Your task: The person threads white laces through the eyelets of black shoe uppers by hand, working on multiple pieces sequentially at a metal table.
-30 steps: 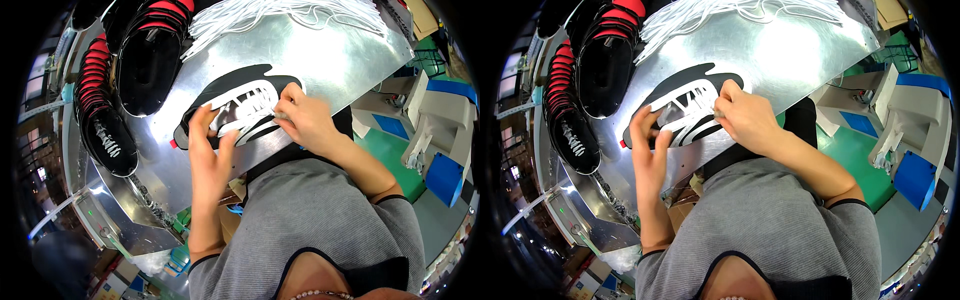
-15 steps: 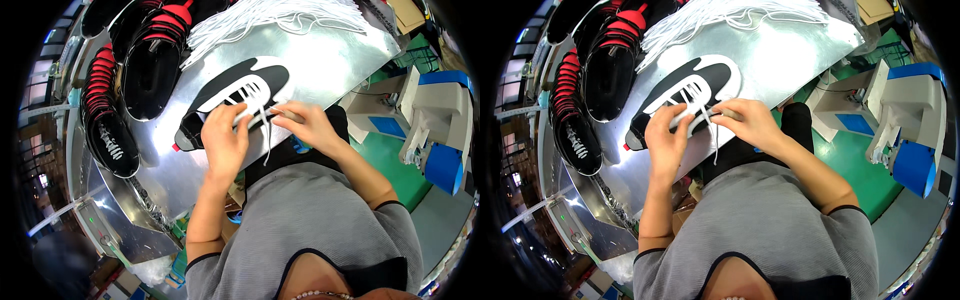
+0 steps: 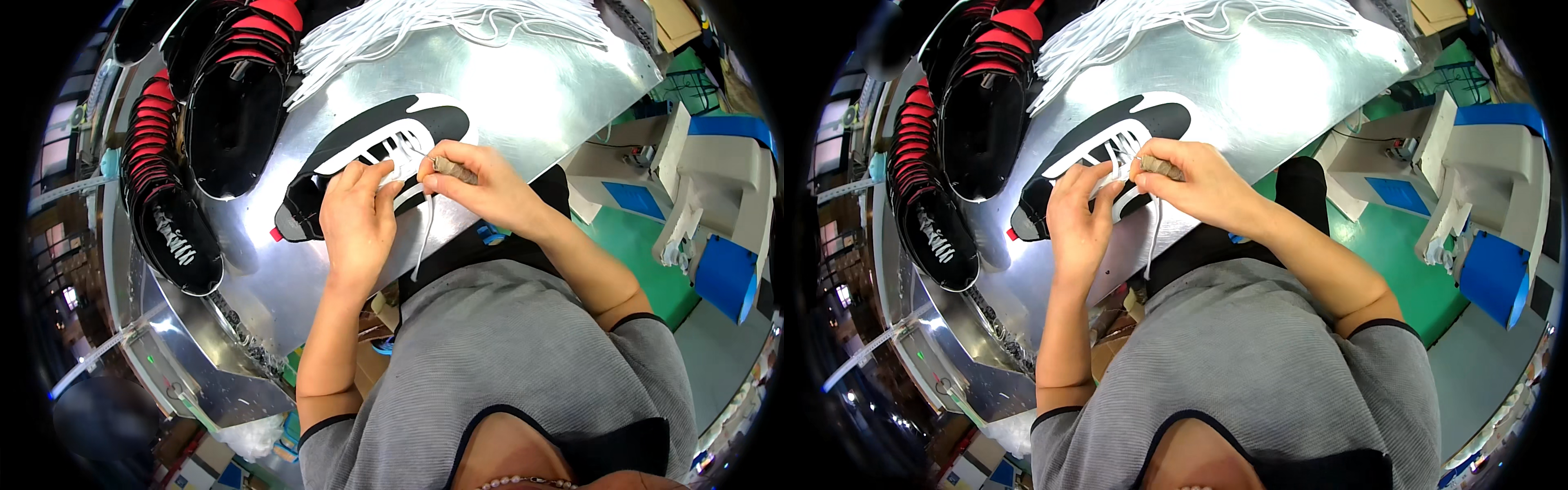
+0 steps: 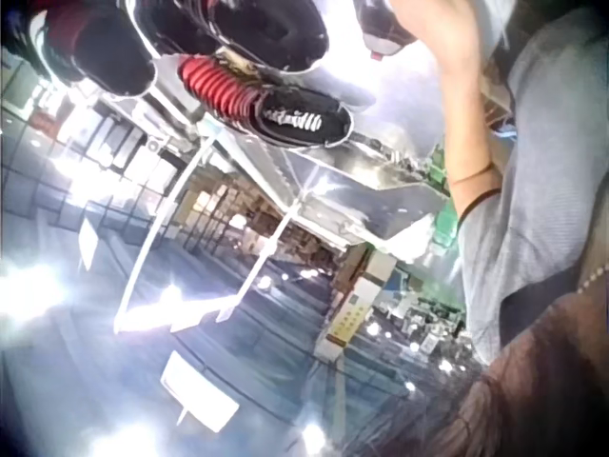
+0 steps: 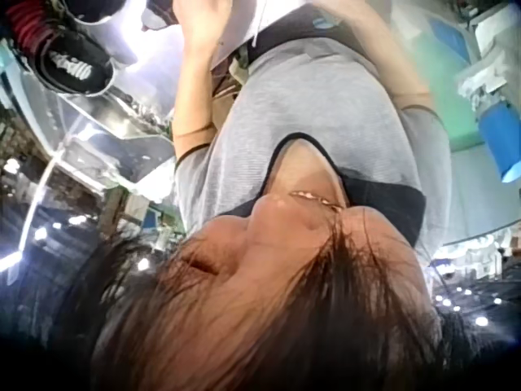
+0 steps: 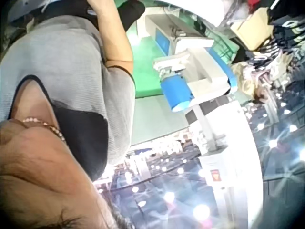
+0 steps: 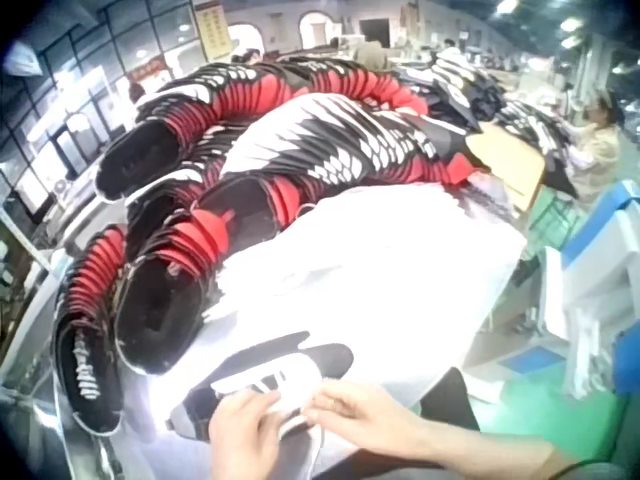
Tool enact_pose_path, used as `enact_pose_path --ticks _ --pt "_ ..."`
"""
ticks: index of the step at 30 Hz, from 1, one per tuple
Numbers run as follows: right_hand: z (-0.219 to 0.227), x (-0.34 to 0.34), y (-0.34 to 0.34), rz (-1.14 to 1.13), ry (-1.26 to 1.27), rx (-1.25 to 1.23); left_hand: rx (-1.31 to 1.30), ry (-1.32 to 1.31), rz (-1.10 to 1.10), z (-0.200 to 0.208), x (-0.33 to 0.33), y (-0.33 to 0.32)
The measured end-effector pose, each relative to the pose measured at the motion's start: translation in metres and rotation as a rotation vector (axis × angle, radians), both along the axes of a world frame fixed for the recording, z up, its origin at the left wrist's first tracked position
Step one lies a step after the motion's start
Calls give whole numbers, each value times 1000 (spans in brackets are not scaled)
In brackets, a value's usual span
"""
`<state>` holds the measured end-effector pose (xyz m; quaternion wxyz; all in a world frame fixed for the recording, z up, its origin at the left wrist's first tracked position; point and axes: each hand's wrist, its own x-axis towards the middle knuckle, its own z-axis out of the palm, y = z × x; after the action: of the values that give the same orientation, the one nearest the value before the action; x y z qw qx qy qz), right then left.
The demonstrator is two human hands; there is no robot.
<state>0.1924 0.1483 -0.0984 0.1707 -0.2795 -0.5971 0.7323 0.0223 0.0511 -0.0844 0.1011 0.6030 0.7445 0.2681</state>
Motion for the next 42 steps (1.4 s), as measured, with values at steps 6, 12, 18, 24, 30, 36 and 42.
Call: enact_pose_path --ticks 6,12,18,24,30,36,42 --pt "-17 4 -9 -188 -195 16 87 -110 43 7 5 0" --pt "-23 6 -32 12 -1 -69 204 -65 -4 30 5 5" --pt "-4 24 -31 56 52 -37 19 -69 -25 3 -1 1" --pt "-6 -6 15 -220 -9 259 -94 -110 4 6 -2 5" --pt "-20 -19 17 -258 8 282 -74 -53 43 3 4 6" --pt "-21 -12 7 -293 55 284 27 31 72 -5 8 7" --pt "-14 15 -14 -160 -200 519 25 107 48 -7 6 10"
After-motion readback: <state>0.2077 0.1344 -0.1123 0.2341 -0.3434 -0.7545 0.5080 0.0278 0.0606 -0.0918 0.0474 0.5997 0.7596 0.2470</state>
